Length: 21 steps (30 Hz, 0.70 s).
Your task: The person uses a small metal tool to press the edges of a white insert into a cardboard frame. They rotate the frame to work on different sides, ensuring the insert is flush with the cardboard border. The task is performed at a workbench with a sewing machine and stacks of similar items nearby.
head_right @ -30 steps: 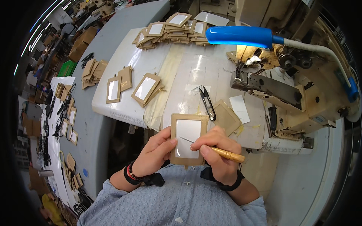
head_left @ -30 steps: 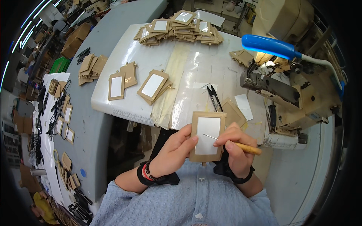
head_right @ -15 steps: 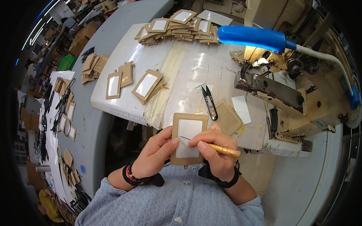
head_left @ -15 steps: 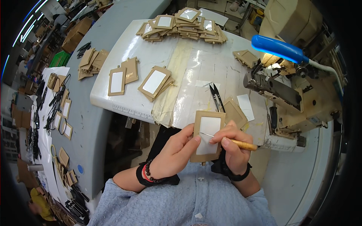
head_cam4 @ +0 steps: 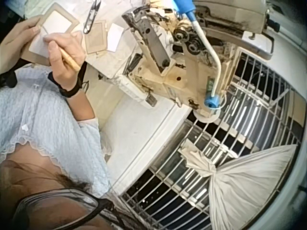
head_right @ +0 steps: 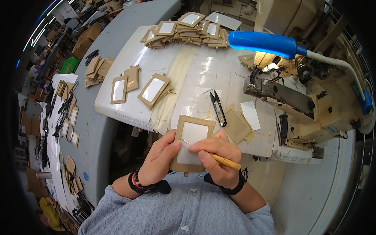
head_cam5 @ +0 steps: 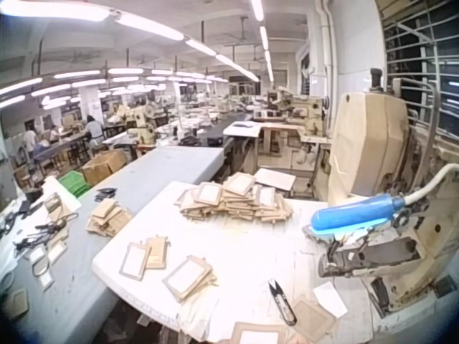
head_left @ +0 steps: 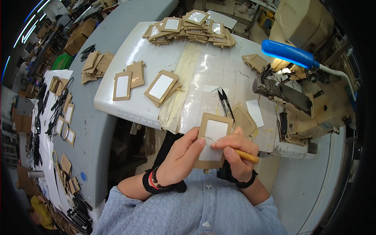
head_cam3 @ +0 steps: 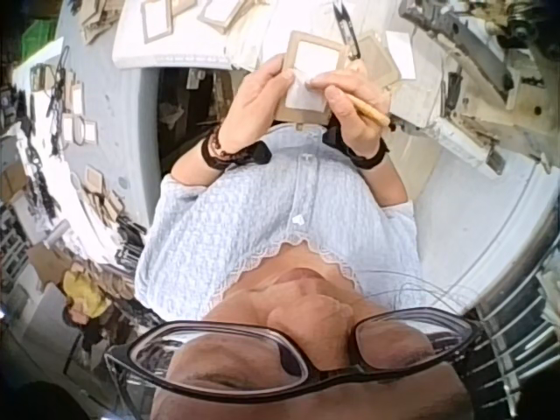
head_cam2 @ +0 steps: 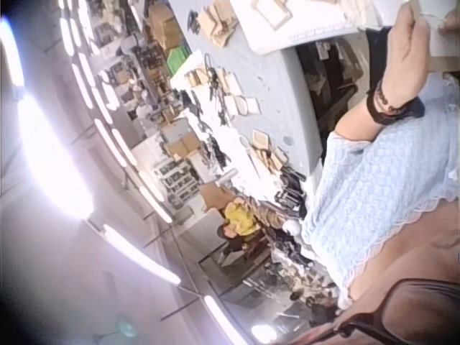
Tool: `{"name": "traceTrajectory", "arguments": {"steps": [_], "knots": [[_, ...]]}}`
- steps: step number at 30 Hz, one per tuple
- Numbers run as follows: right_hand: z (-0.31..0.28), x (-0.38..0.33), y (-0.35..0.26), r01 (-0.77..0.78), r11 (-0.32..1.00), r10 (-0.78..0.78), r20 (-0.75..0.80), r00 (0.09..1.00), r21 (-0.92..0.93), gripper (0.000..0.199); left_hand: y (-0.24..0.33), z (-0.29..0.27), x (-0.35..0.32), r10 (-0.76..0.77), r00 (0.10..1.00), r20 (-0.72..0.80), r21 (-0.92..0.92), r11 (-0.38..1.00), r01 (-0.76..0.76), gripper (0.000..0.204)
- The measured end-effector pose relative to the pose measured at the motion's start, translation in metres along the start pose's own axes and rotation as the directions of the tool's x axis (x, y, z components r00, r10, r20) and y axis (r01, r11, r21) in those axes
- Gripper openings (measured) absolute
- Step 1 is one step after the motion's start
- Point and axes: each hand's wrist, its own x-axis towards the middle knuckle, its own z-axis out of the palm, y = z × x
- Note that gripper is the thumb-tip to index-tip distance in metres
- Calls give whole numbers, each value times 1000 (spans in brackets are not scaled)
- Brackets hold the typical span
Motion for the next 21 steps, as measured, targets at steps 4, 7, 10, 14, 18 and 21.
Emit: {"name": "traceTrajectory", "arguments": {"steps": [4,7,10,14,18,21], "knots": [[1,1,-2,31,999,-31,13,999,-30,17,-2,0,0,29,999,-25,6,1000,-29,34],[0,2,-1,45,999,-45,19,999,-17,17,-2,0,-1,30,999,-23,15,999,-30,33],[-2,2,1,63,998,-62,28,998,-4,18,-1,0,0,33,999,-28,-3,999,-33,32],[2,1,2,64,998,-64,-11,998,21,17,-2,-1,1,31,999,-33,16,999,-31,31],[0,1,1,80,997,-79,13,997,-21,16,-2,0,-1,35,999,-37,-1,999,-35,31],[-1,2,-1,89,995,-88,29,996,-45,15,-4,-1,0,50,998,-36,26,998,-49,31]]}}
